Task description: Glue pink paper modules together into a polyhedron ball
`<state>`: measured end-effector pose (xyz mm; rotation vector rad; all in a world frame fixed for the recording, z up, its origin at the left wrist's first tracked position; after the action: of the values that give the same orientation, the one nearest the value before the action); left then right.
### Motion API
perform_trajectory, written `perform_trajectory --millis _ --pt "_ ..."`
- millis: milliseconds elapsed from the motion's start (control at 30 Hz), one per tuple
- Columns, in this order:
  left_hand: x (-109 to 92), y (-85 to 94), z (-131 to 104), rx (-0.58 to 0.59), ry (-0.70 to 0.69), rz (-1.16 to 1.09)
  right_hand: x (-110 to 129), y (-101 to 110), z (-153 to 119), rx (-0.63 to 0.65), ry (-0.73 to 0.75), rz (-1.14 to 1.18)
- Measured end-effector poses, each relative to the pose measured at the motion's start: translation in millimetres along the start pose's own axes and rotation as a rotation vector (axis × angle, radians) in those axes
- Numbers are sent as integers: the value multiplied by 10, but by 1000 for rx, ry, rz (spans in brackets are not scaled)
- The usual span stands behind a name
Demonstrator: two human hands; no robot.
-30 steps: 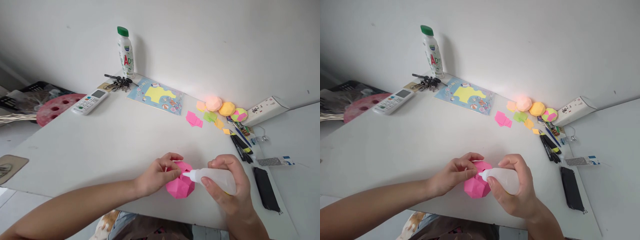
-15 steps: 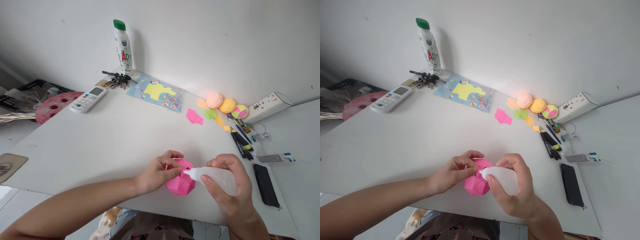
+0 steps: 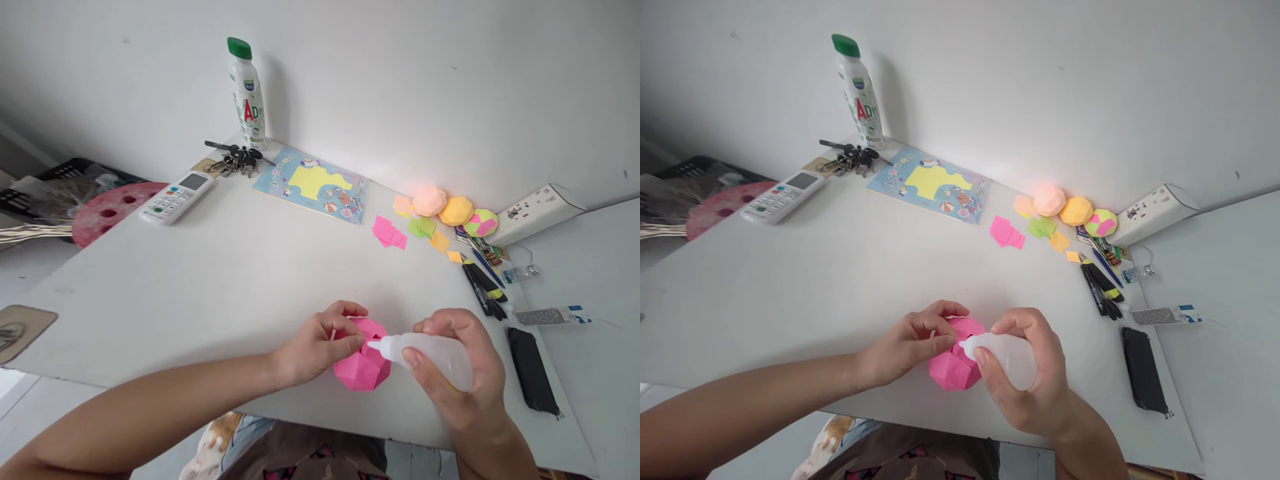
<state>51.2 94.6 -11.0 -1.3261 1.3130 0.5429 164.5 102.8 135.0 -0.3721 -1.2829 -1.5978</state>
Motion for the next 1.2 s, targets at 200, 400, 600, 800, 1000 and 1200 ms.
perform_trajectory --millis 200,400,600,800,1000,1200 --pt "1 -7 -2 4 5 -1 2 17 2 -33 -9 2" --pt "-3 -2 7 5 8 -8 12 12 -2 -13 24 -26" --pt "-11 -11 -6 7 15 -14 12 19 -11 -20 26 -35" --pt "-3 0 2 11 6 -3 0 46 -21 -58 6 -29" --pt "9 -2 7 13 2 -7 5 44 -27 -65 29 -40" --pt "-14 -15 10 13 -4 -15 31 26 -22 -39 70 -61"
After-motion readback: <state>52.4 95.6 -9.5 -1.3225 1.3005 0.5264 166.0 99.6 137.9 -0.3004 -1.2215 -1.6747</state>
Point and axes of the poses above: each hand's wrist, its own z-axis towards the middle knuckle, its own y-axis out of the back of the hand, x = y × z, the point moved 10 cm from there along z, towards the middle knuckle, and after that the axes turned 3 degrees about -x, right-handed, at the moved point
